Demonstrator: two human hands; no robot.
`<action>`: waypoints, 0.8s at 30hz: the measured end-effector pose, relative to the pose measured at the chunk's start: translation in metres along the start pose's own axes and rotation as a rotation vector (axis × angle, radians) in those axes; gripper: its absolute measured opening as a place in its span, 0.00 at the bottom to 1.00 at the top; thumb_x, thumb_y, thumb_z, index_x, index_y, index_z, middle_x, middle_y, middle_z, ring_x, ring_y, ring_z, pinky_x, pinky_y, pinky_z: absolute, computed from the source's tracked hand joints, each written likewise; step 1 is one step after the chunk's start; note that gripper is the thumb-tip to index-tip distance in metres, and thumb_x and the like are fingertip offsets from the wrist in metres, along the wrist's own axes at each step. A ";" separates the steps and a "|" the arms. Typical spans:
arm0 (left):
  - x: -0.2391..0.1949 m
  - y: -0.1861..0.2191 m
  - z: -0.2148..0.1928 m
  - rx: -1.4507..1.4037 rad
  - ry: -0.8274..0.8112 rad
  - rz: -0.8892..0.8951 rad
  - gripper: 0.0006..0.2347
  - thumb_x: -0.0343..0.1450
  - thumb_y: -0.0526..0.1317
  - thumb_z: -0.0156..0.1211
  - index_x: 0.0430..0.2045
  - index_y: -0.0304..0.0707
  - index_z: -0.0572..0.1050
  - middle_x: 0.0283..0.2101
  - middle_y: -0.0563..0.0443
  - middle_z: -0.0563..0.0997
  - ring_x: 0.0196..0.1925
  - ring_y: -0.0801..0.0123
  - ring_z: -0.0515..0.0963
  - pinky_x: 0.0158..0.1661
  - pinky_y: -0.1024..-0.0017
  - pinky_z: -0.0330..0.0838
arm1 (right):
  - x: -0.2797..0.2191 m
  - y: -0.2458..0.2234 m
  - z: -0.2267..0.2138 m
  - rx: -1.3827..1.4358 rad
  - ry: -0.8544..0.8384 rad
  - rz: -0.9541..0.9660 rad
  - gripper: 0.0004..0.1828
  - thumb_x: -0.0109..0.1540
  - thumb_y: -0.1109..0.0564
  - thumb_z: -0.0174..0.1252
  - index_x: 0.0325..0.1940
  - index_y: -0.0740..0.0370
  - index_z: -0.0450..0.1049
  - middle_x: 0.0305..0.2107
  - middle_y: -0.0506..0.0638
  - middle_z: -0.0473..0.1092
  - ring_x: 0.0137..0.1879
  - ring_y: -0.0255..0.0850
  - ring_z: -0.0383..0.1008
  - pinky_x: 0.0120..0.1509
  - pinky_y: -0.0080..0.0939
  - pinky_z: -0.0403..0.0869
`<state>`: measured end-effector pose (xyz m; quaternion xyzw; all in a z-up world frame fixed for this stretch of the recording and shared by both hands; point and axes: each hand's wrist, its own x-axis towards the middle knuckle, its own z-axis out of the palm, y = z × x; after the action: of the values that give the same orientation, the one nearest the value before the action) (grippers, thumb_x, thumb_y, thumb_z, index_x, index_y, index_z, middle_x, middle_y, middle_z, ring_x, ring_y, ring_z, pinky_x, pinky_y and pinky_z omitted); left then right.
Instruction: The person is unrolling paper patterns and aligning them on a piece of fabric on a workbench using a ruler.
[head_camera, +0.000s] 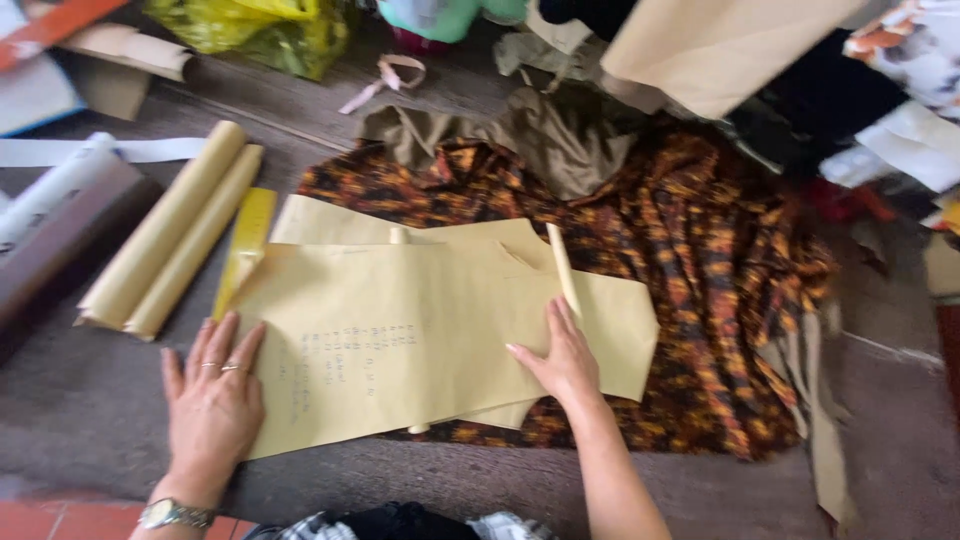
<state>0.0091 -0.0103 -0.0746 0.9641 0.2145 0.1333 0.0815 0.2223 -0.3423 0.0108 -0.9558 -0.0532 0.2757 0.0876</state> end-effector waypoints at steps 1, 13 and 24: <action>0.001 0.000 -0.003 0.013 0.005 -0.011 0.25 0.64 0.38 0.47 0.60 0.53 0.68 0.69 0.49 0.66 0.73 0.60 0.60 0.70 0.45 0.43 | -0.002 -0.004 -0.002 0.001 -0.004 -0.017 0.53 0.56 0.29 0.51 0.75 0.50 0.37 0.73 0.40 0.30 0.77 0.36 0.35 0.74 0.47 0.53; 0.040 0.006 -0.044 0.009 -0.503 -0.180 0.30 0.65 0.43 0.45 0.66 0.62 0.52 0.69 0.54 0.54 0.72 0.58 0.50 0.66 0.52 0.44 | 0.002 0.005 -0.001 0.013 -0.008 -0.011 0.54 0.55 0.32 0.56 0.75 0.51 0.37 0.73 0.37 0.29 0.77 0.36 0.36 0.73 0.48 0.57; 0.060 -0.010 -0.028 0.260 -0.611 0.178 0.44 0.58 0.45 0.59 0.67 0.48 0.37 0.73 0.64 0.32 0.74 0.54 0.25 0.61 0.31 0.30 | -0.001 0.004 -0.004 0.062 -0.006 -0.023 0.55 0.54 0.33 0.58 0.75 0.51 0.37 0.73 0.37 0.29 0.77 0.35 0.36 0.73 0.49 0.57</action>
<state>0.0490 0.0277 -0.0367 0.9768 0.1103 -0.1836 0.0066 0.2237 -0.3470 0.0138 -0.9510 -0.0558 0.2793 0.1204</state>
